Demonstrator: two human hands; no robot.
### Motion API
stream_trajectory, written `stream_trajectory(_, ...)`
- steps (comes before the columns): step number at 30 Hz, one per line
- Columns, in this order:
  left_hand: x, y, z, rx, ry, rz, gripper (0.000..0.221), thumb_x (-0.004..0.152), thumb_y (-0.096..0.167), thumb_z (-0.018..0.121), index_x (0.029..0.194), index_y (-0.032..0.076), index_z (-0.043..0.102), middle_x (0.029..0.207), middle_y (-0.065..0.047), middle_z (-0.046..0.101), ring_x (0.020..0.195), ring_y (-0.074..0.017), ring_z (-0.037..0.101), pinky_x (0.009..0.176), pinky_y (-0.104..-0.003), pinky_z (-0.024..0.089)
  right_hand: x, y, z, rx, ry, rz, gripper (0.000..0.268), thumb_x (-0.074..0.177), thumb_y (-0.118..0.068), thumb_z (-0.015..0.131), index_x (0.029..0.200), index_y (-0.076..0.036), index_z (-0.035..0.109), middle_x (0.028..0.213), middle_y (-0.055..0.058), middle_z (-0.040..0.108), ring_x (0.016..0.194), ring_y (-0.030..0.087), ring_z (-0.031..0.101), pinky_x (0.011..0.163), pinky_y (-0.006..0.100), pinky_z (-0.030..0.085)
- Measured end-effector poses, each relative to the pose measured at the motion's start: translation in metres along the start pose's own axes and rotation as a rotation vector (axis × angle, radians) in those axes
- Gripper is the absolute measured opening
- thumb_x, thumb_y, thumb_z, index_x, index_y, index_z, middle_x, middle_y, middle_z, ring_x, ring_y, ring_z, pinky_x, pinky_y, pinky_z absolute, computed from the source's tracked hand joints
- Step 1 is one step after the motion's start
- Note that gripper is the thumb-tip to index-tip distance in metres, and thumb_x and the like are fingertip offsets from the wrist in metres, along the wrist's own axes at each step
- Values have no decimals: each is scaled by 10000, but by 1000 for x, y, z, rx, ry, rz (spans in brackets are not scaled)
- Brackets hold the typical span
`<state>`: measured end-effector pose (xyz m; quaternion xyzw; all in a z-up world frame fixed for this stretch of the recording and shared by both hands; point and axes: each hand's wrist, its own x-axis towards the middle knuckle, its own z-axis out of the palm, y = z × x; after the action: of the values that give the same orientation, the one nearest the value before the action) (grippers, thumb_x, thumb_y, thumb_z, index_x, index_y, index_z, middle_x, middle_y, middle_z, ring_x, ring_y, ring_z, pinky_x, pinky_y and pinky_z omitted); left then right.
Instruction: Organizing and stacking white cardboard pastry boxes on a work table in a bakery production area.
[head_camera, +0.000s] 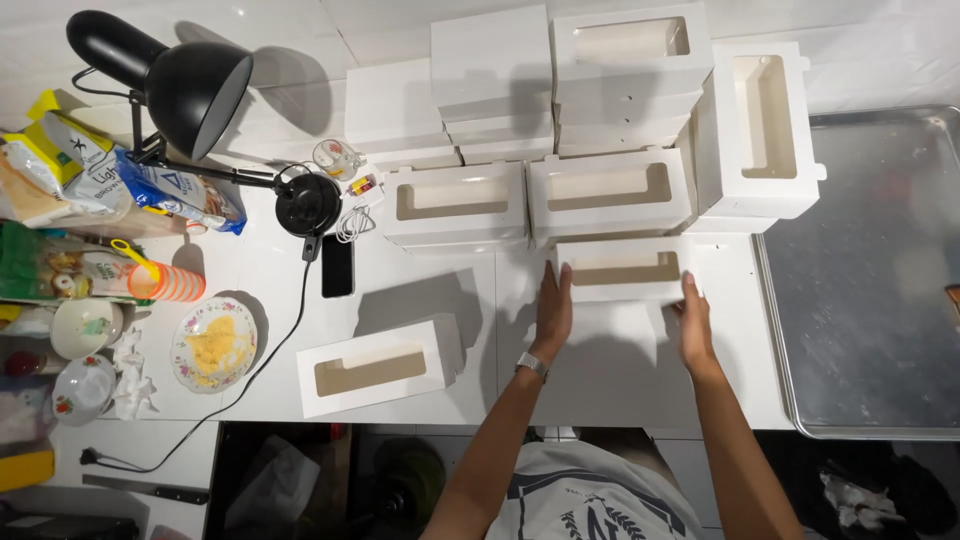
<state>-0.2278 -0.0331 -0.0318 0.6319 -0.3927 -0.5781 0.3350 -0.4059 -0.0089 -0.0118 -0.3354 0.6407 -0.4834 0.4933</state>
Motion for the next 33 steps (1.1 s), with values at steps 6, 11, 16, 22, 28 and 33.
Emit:
stream_trajectory(6,-57,9,57,26,-226,-5,988,1009,713,297,1622,-29,78,1654,-330,107,1551,-448,79,1250,-557,74,-14,85,-109,165,208,-65,691,1176,-414,471,1504,179,332,1542,401,294,1453,510,303,1194,616,264)
stream_trajectory(11,-76,13,50,325,-438,-106,1178,843,889,164,1630,41,-62,1662,-307,-1,1558,-429,-12,1220,-603,126,-1,155,-189,-238,338,-397,548,1192,-153,614,1493,254,404,1386,431,387,1298,565,432,1098,612,389)
stream_trajectory(16,-126,93,-69,490,-661,15,1018,906,718,335,1585,-34,238,1619,-369,204,1535,-514,150,1195,-659,217,-27,64,-119,-311,363,-970,227,1244,98,457,1348,299,478,1293,376,404,1089,452,472,956,503,470)
stream_trajectory(22,-27,84,-269,416,-90,409,190,949,219,614,950,66,727,793,-136,718,812,-249,668,821,-425,521,-51,4,68,-104,-326,-228,403,1150,-190,416,1212,141,638,1143,351,682,1144,472,647,1035,565,488)
stream_trajectory(28,126,61,-319,691,15,-53,1304,780,1023,101,1596,15,241,1538,-318,414,1470,-444,363,1206,-602,240,-1,38,199,-185,-238,-22,804,1104,-573,349,1584,57,213,1644,306,207,1550,428,191,1261,577,234)
stream_trajectory(33,106,99,-304,293,-148,-85,1204,860,900,123,1604,-47,124,1639,-326,192,1501,-518,231,1051,-714,392,29,98,239,-6,109,-90,659,1142,-606,283,1391,-6,396,1275,145,495,1212,253,518,1129,427,399)
